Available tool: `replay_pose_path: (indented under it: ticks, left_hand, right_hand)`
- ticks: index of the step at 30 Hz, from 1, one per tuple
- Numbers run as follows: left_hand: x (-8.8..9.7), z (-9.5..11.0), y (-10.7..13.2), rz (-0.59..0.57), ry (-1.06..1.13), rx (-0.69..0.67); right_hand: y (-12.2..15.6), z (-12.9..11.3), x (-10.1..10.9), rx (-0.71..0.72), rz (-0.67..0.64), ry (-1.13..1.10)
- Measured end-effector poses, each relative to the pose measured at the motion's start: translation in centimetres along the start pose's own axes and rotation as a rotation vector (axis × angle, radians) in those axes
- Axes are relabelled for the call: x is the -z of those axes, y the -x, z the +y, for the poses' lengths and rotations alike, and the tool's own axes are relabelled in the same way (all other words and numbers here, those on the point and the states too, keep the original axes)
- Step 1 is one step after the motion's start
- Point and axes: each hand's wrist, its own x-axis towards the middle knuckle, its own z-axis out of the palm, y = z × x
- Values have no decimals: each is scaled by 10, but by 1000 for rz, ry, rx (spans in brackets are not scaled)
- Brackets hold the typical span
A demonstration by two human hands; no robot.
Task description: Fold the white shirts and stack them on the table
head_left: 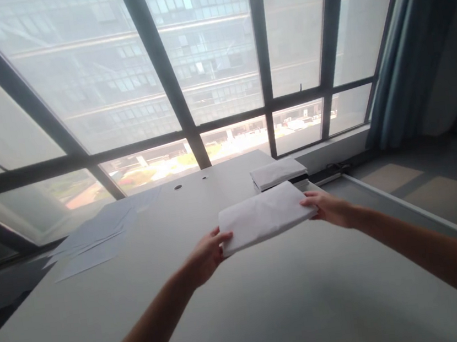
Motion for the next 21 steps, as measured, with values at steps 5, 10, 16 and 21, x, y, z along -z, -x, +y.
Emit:
replay_pose_path:
  ticks: [5,10,16,21]
  left_hand:
    - [-48,56,-137,63,-73,-127]
    - [-76,77,-238,152,-58,-181]
    - [-77,66,-294,201,-70,-129]
    - [-73,58,-307,210,-115,-103]
  right_hand:
    - [-102,-78,66,153,208,157]
    - [-185,-100,103,194,456,264]
    - [-235,-75,127,163,568,279]
    - [-250,-57,134,165,582,325]
